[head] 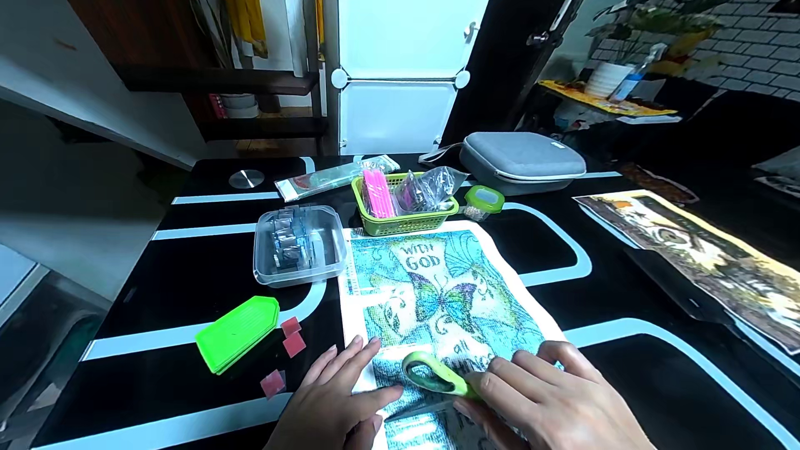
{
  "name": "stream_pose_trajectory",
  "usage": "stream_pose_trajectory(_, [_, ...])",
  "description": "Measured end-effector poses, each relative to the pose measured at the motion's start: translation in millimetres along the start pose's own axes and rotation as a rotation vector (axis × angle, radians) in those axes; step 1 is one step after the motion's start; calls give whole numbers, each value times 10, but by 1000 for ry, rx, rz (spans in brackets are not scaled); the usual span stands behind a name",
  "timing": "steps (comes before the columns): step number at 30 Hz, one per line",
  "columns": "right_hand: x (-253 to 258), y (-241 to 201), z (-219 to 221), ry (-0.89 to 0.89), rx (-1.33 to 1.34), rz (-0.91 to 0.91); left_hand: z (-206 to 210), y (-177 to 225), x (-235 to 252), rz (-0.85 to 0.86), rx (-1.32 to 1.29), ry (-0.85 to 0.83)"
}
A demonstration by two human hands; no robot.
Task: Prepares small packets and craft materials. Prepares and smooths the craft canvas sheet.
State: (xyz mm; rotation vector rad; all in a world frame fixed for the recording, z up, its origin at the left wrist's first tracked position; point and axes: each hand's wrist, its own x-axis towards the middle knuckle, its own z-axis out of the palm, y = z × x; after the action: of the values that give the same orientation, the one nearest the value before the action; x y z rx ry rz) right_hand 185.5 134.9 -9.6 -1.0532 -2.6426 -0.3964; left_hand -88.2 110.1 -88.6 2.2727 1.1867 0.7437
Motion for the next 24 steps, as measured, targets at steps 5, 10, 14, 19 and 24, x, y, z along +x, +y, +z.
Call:
stream_pose_trajectory(5, [13, 0, 2, 9, -6, -8, -2, 4, 0, -4, 2, -2])
stream_pose_trajectory(10, [15, -12, -1, 19, -21, -10, -11, 0, 2, -2, -3, -13])
stream_pose_trajectory(14, [18, -18, -1, 26, -28, -15, -5, -10, 3, 11, 11, -4])
stream_pose_trajectory(19, [19, -19, 0, 22, -18, -9, 2, -11, -3, 9, 18, 10])
stream_pose_trajectory(24, [38, -22, -26, 21, -35, -19, 1, -10, 1, 8, 16, 5])
